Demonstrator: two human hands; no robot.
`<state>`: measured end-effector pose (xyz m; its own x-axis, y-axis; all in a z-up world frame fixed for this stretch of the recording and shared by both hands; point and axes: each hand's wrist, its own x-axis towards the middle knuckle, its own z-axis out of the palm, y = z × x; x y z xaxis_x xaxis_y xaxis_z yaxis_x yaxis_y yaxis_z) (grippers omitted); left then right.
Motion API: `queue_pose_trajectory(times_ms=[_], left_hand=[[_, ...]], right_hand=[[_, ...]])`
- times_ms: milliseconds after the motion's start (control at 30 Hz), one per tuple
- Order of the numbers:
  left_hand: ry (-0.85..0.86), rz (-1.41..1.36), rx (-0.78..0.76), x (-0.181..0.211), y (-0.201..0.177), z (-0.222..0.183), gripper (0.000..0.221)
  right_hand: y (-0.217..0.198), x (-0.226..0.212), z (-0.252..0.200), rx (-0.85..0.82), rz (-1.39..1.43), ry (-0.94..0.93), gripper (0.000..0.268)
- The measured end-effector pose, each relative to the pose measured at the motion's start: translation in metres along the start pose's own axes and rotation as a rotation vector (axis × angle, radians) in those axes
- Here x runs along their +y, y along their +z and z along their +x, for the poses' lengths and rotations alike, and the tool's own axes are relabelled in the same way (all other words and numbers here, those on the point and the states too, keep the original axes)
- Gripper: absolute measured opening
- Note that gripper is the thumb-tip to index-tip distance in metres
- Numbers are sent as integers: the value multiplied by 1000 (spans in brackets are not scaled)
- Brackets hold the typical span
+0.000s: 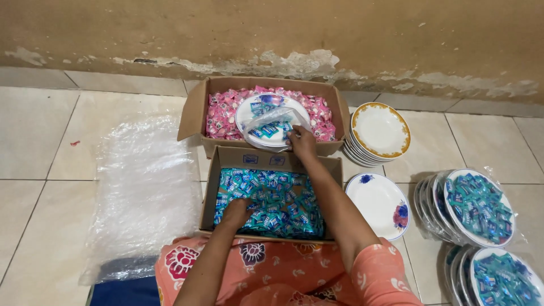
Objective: Packing small blue packets and a ceramic plate into a cardboard box for shipping.
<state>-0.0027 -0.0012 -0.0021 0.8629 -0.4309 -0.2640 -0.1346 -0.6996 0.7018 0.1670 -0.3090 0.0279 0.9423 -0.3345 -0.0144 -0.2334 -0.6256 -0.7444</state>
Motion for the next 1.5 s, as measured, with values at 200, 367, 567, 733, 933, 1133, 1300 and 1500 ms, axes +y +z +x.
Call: queue_pose_trajectory(times_ms=[200,367,567,733,933,1133,1300,1500], left_hand=[[-61,15,-35,12,-8,-5,36],[-89,47,-52,5,-2,1,37],[-133,94,-142,-11,12,6,42],[-175,145,-192,-19,21,16,41],[-203,114,-162,-5,11,6,40],[-194,95,-180,8,3,3,39],[-175,121,-177,7,3,1,38],[-141,106,-168,12,-5,-7,38]], right_hand=[[-36,-72,-79,48,264,-125,35],[-5,-18,-128,-175,328,-201,25],[3,39,-198,-925,-393,-226,80],[-30,-15,-220,-1351,-501,-264,65],[-2,75,-211,-1220,-542,-389,44],[-18,90,-212,-936,-268,-161,44],[-25,85,-206,-485,119,-49,55],[-18,105,-195,-313,-66,-141,36]])
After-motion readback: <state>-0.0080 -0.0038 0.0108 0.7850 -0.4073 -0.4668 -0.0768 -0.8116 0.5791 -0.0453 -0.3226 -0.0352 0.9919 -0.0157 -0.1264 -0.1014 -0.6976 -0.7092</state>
